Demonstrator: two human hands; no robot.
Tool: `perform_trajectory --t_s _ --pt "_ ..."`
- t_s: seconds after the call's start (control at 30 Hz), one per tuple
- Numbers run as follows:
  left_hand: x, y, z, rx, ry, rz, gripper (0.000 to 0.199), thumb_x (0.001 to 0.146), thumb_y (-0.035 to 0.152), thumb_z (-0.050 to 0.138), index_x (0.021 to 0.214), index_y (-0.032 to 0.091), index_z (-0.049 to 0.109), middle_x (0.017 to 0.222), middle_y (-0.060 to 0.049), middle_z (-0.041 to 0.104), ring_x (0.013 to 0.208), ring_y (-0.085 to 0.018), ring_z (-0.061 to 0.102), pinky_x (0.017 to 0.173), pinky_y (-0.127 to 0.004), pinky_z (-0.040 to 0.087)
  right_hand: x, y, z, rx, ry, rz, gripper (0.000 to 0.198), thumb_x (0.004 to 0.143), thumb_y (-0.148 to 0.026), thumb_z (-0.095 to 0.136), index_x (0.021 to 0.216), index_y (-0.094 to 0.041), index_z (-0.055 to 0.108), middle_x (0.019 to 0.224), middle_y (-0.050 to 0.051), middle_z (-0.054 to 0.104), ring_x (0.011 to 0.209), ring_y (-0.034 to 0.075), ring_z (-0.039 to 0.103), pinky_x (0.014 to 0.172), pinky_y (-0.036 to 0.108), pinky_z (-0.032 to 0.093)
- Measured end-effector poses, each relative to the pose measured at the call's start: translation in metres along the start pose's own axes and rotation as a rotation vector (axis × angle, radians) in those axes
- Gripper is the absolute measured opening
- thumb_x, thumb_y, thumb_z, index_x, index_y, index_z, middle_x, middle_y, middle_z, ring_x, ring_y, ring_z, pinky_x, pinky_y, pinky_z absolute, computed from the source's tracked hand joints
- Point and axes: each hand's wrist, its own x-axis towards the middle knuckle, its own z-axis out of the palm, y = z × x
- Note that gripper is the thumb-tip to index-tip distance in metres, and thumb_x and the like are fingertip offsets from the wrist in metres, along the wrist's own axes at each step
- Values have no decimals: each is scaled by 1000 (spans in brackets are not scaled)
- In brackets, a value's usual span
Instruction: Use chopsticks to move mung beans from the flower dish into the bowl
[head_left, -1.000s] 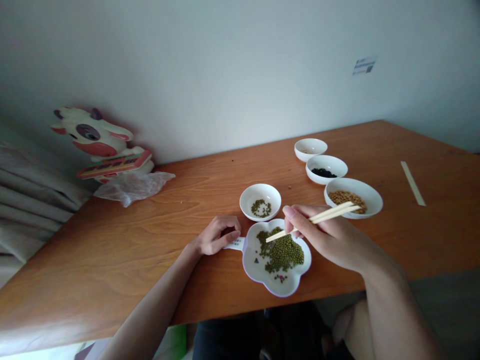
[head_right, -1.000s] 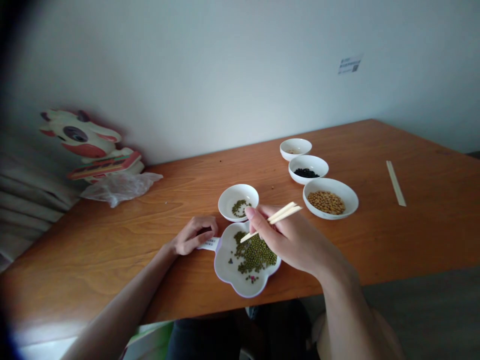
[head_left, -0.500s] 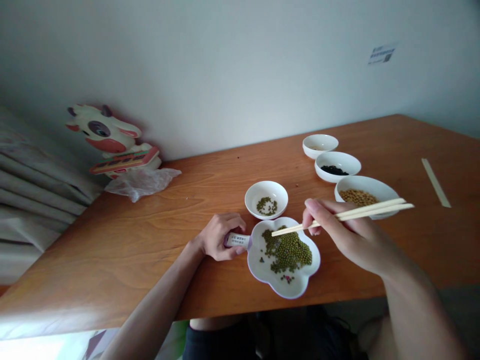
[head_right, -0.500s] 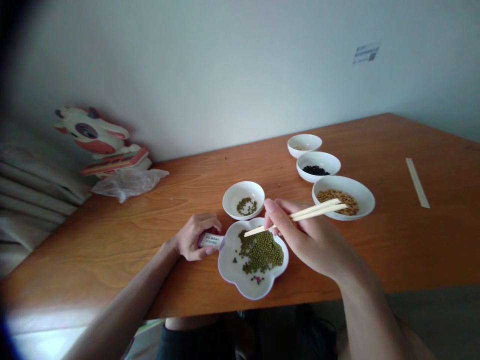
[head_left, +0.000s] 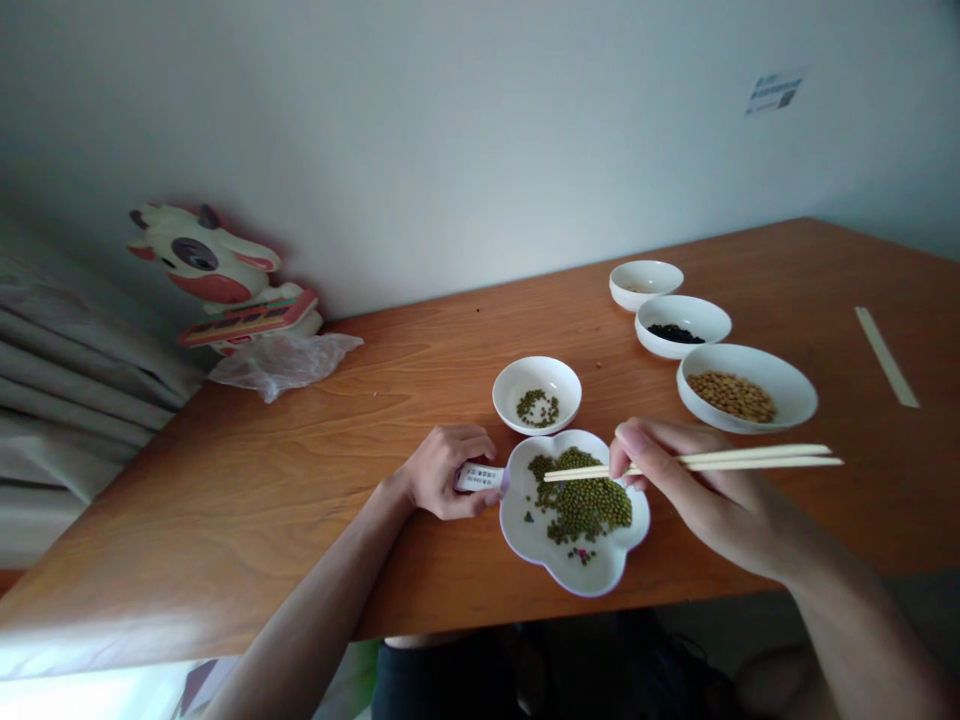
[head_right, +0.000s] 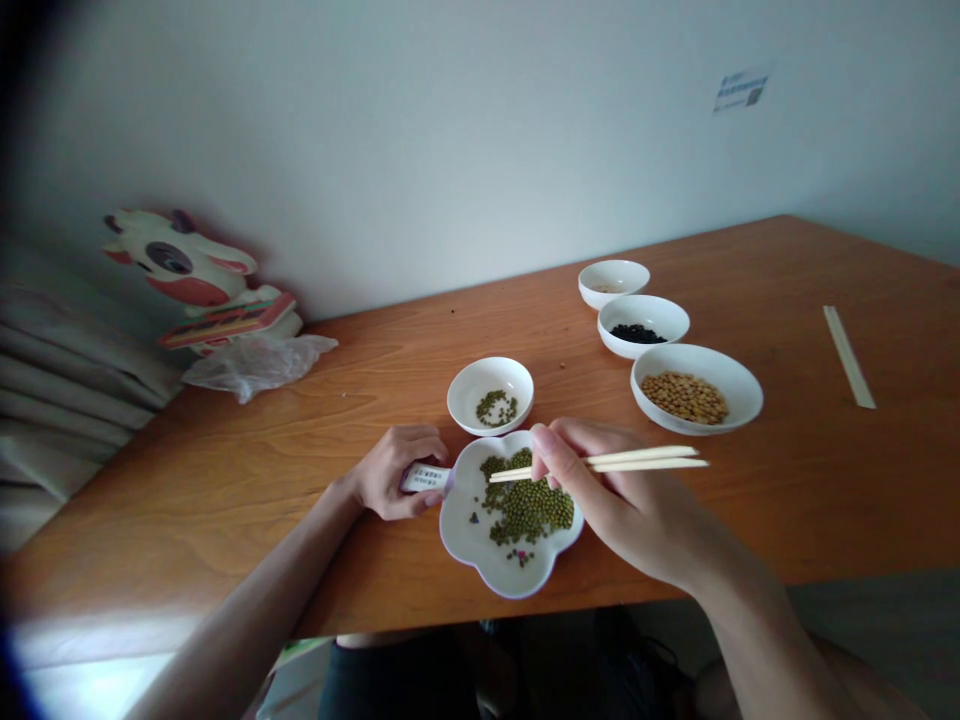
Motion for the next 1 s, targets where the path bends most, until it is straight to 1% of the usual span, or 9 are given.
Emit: perform_trajectory --t_s 0.17,0.33,0.47,0.57,0.63,0.7,0.83,0.9,1.0 --pt "3 -1 2 -73 -40 1 26 90 45 64 97 20 64 89 -9 72 80 -22 65 75 -35 51 -2 -3 9 -24 -91 16 42 112 -51 42 87 -25 62 78 -2 63 73 16 60 71 32 44" --pt "4 -1 3 -68 -6 27 27 89 45 64 94 19 64 85 -7 71 75 -21 64 69 -34 49 0 -6 14 -50 -200 33 44 112 -54 42 87 -24 62 82 -2 67 78 16 63 74 32 44" --pt "4 -1 2 -59 2 30 27 90 46 66 92 19 63 82 -6 69 72 -20 62 66 -33 47 2 -10 18 -83 -244 53 44 109 -57 47 85 -24 65 84 -1 70 83 18 65 79 32 44" --pt "4 0 1 -62 -12 23 27 91 45 65 91 19 63 83 -7 70 73 -21 62 67 -33 47 4 -9 15 -31 -259 66 50 110 -59 43 83 -24 66 83 0 71 81 19 65 76 32 46" --pt "4 0 1 -57 -24 18 26 91 46 65 90 19 62 83 -7 70 74 -21 62 68 -34 47 4 -4 7 17 -224 62 51 110 -59 37 89 -25 69 86 2 72 81 20 65 74 33 47" --pt "4 0 1 -52 -32 9 26 91 46 65 90 19 62 83 -7 69 74 -21 61 68 -34 47 2 2 -4 32 -138 51 52 110 -60 34 93 -27 70 88 3 73 85 23 66 75 34 47" --pt "3 0 1 -60 -38 3 27 91 46 64 90 19 63 83 -6 69 74 -21 61 68 -34 47 -5 5 -27 -83 89 25 61 109 -65 30 82 -27 69 80 5 68 83 25 63 78 37 46" --pt "3 0 1 -65 -39 1 27 91 46 64 90 19 63 82 -6 69 73 -21 61 68 -34 47 -9 -1 -33 -137 129 25 66 108 -68 25 78 -27 67 77 5 66 79 25 60 75 38 45" --pt "4 1 0 -64 -41 1 26 91 46 64 91 19 63 83 -6 69 74 -21 62 69 -34 48 -13 -8 -35 -147 115 -6 69 108 -68 22 75 -27 66 74 5 64 74 25 57 71 39 43"
